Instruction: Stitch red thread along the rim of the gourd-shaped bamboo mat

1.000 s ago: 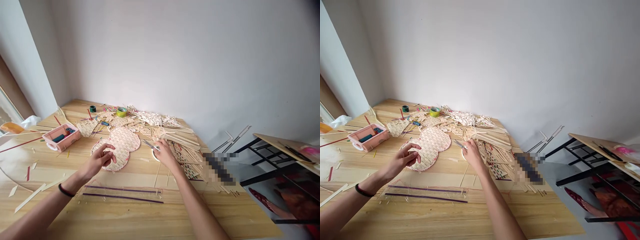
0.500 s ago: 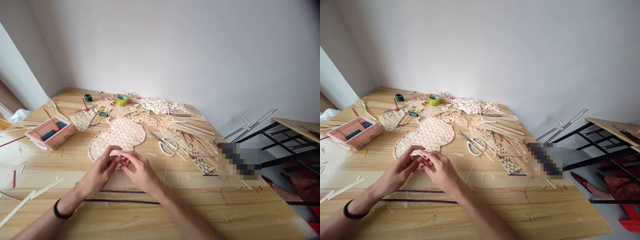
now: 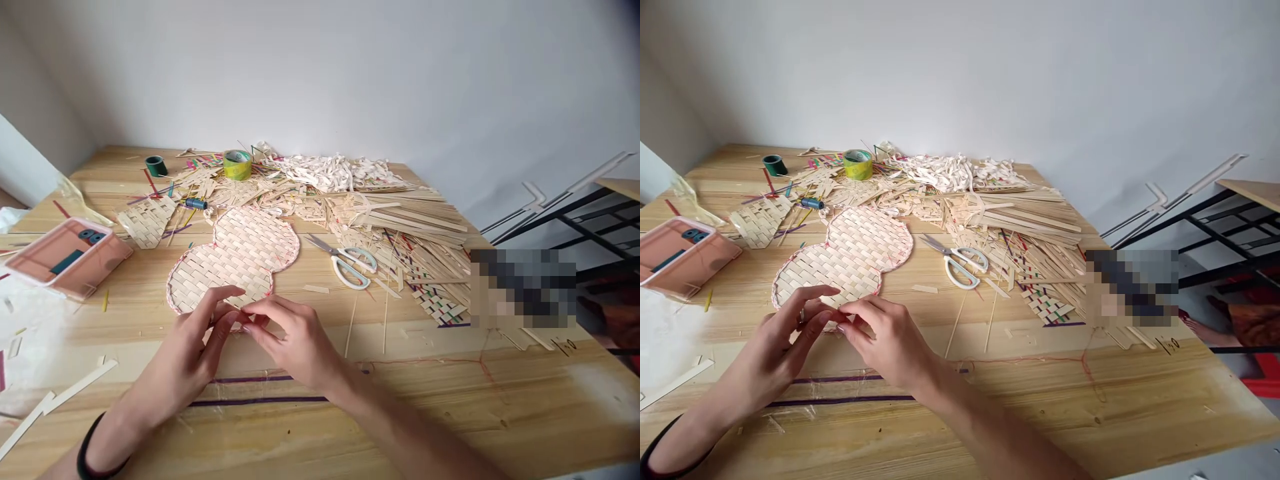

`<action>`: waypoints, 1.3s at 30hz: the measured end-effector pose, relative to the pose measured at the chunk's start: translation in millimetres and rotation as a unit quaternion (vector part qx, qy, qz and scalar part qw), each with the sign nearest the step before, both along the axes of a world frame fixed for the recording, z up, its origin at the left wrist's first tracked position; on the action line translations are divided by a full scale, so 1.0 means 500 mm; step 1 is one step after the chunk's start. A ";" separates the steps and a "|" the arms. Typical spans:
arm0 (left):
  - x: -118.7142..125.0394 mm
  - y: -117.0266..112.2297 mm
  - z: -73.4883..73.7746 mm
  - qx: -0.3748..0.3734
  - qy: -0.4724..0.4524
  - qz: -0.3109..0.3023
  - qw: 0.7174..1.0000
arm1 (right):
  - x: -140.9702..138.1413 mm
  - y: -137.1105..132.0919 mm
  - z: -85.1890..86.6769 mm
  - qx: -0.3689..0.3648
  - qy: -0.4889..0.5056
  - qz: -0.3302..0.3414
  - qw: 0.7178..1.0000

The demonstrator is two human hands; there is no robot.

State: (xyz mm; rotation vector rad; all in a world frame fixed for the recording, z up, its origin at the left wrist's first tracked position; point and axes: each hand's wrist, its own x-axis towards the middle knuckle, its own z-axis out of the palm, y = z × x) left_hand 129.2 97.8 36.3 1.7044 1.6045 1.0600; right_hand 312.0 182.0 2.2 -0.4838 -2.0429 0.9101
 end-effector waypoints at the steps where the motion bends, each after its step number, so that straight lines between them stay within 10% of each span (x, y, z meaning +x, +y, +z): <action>1: -0.003 0.000 -0.004 0.011 0.019 -0.002 1.000 | 0.001 0.001 -0.001 -0.002 0.002 0.001 1.000; 10: -0.004 0.003 -0.013 0.005 0.068 -0.006 0.998 | 0.004 0.007 -0.001 -0.046 0.006 0.018 0.999; 22: 0.035 0.030 0.030 -0.012 0.075 -0.073 0.994 | 0.058 0.042 0.079 -0.004 -0.113 0.018 0.993; 39: 0.004 0.001 -0.064 -0.101 0.019 -0.039 0.994 | 0.101 0.035 0.024 0.112 -0.183 0.033 0.976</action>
